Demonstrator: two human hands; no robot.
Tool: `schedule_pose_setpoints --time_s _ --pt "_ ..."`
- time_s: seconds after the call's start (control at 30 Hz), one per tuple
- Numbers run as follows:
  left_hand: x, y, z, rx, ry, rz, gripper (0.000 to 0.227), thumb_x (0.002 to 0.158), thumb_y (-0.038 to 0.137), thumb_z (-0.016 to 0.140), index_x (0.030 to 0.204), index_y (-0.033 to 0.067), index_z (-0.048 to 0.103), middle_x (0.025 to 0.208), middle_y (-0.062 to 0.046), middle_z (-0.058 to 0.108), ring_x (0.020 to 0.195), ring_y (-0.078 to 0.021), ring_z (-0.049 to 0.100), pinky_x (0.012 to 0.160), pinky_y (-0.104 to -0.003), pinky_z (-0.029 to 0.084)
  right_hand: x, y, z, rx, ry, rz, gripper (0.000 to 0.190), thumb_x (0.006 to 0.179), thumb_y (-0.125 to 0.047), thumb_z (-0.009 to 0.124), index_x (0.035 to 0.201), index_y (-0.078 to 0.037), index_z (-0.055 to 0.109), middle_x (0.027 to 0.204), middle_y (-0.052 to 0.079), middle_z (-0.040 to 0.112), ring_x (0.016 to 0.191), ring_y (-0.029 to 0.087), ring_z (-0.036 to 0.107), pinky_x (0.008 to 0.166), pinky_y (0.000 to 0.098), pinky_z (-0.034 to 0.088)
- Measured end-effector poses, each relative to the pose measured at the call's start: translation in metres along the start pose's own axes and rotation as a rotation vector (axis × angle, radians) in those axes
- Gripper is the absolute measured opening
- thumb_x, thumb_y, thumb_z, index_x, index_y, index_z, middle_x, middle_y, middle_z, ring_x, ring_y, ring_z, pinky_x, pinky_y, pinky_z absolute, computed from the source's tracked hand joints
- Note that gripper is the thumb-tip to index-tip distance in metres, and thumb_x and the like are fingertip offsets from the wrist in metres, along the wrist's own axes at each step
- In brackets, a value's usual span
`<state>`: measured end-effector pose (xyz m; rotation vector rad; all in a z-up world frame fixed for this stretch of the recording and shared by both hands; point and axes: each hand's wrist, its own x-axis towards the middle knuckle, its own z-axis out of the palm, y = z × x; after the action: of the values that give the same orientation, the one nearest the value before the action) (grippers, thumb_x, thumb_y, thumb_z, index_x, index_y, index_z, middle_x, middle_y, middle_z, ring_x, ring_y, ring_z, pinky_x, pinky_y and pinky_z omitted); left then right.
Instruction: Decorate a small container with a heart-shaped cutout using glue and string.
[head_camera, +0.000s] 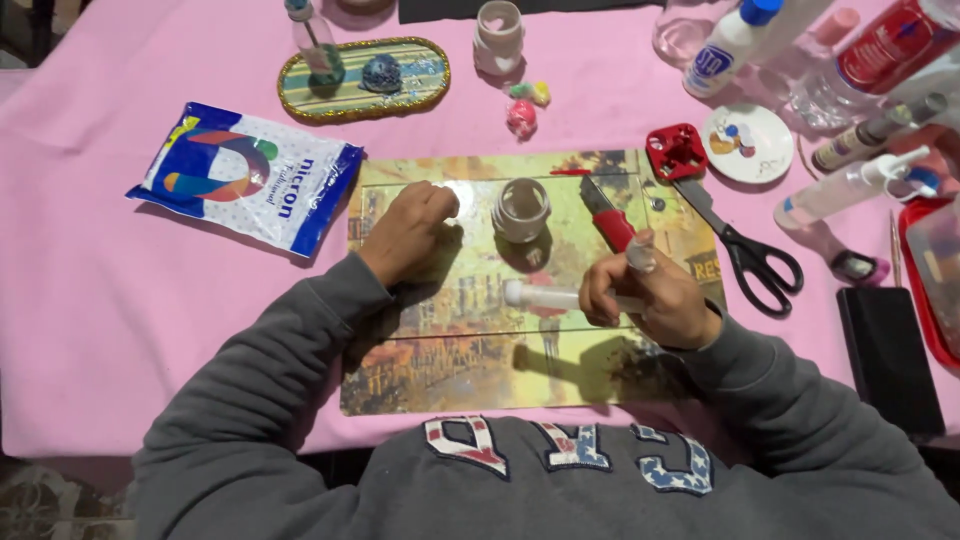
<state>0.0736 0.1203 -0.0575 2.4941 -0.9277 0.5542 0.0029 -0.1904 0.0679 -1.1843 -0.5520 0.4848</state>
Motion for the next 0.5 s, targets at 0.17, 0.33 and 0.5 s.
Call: schedule_pose_setpoints --time_s 0.17,0.33,0.5 --pt "0.009 0.014 -0.013 -0.013 0.033 0.013 0.017 0.082 0.021 0.062 0.093 0.0149 0.051 0.071 -0.008 0.05 0.071 -0.031 0.058 0.067 -0.042 0.049 -0.002 -0.004 -0.011 -0.046 0.028 -0.012 0.084 0.101 -0.057 0.01 0.054 -0.001 0.051 0.042 0.008 0.044 0.034 0.011 0.037 0.034 0.0226 0.033" --pt "0.015 0.035 -0.031 0.051 -0.057 0.032 0.034 0.086 0.018 0.055 0.12 0.0122 0.058 0.062 -0.011 0.048 0.057 -0.0329 0.051 0.057 -0.046 0.045 -0.005 0.003 -0.016 -0.028 0.098 -0.046 0.083 0.1 -0.063 0.009 0.052 -0.006 0.046 0.044 0.007 0.041 0.037 0.012 0.032 0.036 0.0228 0.028" --pt "0.013 0.031 -0.038 0.244 -0.05 0.076 0.037 0.095 0.029 0.049 0.127 0.0141 0.058 0.065 -0.006 0.053 0.059 -0.026 0.054 0.059 -0.04 0.045 -0.017 -0.019 0.016 -0.406 0.145 -0.117 0.084 0.094 -0.071 0.018 0.054 -0.008 0.056 0.052 0.007 0.058 0.043 0.013 0.05 0.04 0.0216 0.038"
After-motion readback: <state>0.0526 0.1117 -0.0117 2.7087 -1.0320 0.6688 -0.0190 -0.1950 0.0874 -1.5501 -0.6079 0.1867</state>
